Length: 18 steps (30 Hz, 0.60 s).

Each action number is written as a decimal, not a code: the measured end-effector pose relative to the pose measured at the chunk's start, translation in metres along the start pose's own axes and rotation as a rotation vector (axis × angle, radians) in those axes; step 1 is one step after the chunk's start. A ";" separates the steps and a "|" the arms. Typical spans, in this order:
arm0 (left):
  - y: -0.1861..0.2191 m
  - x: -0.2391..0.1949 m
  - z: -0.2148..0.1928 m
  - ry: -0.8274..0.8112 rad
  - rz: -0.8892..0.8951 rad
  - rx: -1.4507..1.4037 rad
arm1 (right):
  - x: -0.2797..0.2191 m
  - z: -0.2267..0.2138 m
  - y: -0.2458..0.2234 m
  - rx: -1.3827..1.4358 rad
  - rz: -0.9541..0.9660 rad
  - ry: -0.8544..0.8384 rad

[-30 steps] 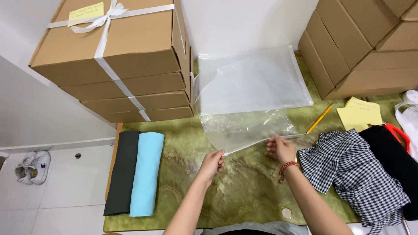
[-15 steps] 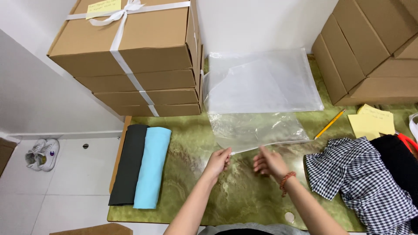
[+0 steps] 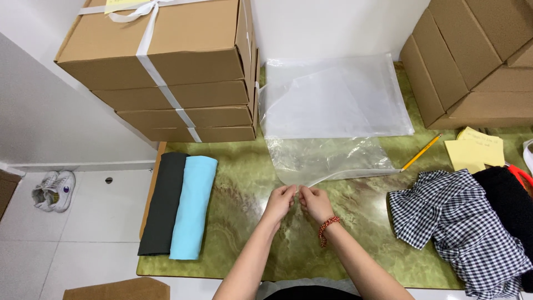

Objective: The person writes on a yellow sticky note attached to a cardboard box, then places a rolled blue fabric into a clear plastic bag. They place the wrapped fabric into an empty cardboard box, close the lid, and tie a white ribbon around the box.

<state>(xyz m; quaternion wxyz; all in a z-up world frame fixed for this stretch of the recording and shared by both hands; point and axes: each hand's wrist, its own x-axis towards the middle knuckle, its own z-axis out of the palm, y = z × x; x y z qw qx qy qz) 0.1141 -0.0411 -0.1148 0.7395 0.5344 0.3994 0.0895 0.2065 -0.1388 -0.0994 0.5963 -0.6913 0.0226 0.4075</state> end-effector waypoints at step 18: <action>0.036 -0.005 -0.072 0.089 -0.095 -0.171 | 0.014 -0.218 -0.038 -0.051 -0.168 0.489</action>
